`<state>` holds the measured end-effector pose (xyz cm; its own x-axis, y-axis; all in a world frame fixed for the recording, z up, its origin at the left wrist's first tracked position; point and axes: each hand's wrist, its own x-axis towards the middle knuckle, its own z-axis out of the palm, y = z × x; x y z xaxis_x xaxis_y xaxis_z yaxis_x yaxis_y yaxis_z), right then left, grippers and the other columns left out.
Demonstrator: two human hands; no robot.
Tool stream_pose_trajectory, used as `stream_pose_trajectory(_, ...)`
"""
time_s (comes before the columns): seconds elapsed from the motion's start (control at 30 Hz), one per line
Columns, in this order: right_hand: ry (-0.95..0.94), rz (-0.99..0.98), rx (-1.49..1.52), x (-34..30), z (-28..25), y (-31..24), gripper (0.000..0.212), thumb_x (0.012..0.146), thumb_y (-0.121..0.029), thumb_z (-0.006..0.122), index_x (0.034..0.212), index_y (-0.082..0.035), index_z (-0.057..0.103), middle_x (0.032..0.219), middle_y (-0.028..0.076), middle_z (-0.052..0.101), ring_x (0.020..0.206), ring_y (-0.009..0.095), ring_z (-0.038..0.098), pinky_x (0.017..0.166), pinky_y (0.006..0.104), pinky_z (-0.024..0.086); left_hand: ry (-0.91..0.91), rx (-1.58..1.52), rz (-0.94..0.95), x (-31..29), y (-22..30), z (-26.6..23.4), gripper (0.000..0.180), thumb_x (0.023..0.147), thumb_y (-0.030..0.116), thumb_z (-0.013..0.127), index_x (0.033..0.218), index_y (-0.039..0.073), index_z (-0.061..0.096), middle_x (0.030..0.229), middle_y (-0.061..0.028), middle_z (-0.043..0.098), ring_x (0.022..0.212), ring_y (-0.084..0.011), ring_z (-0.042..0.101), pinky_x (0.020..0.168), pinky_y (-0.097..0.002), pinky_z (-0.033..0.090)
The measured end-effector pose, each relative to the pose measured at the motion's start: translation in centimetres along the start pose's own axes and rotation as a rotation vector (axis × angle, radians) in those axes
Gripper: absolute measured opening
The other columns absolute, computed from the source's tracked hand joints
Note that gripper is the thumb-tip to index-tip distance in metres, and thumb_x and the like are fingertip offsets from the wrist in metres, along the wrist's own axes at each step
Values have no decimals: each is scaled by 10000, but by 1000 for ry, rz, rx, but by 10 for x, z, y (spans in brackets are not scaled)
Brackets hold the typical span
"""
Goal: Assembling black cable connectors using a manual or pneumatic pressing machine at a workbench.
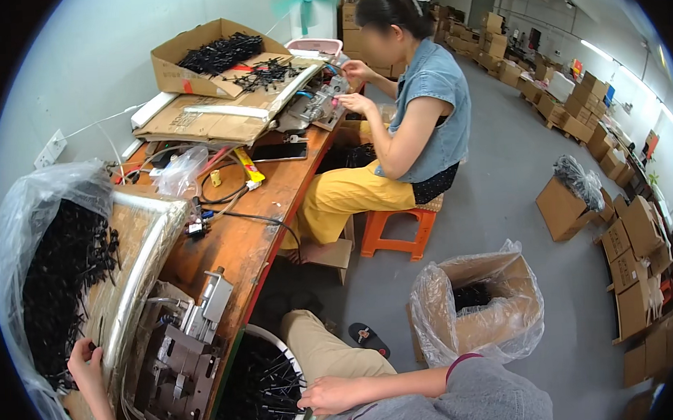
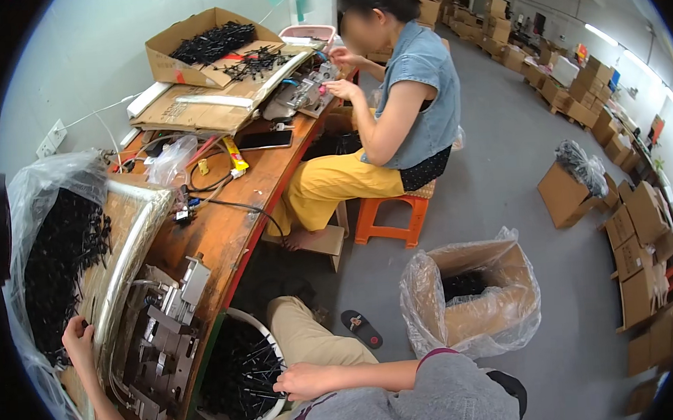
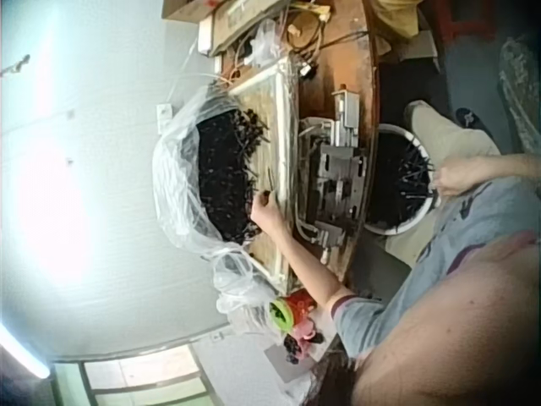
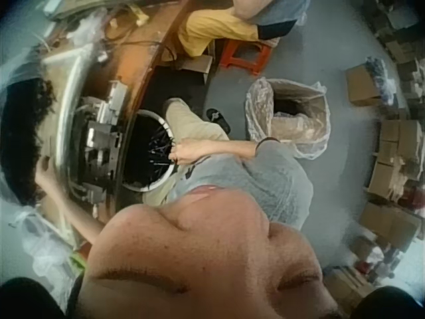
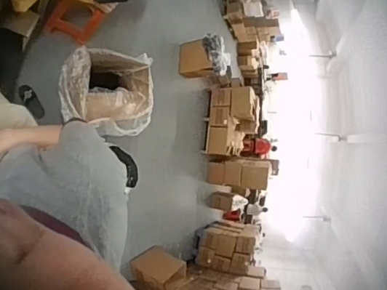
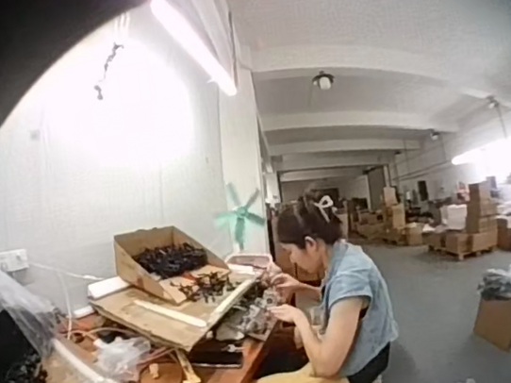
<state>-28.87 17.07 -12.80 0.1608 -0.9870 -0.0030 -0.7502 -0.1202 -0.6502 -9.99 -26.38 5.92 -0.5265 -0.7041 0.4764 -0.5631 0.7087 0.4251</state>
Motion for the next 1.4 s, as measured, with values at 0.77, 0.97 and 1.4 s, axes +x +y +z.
stream_pose_trajectory(0.77,-81,3,51,9,19,5,297,784,-163,676,1031,-30,578,929,141,639,936,324,625,800,442,499,5,117,-86,-30,42,-20,453,891,150,666,1320,81,536,1090,-177,654,848,-207,674,723,-319,511)
stream_pose_trajectory(0.97,-115,26,43,6,10,12,375,788,-175,688,1116,-31,576,1007,138,647,983,308,621,864,422,485,90,81,-1,-34,43,-18,518,867,143,681,1352,108,505,1171,-151,628,823,-207,660,783,-330,516)
stream_pose_trajectory(1.4,-104,-4,152,18,14,7,341,787,-159,716,1102,-43,657,958,143,667,911,309,616,839,392,475,854,318,-267,-222,25,-120,166,855,74,700,1016,35,683,897,-36,680,763,-97,617,700,-253,485)
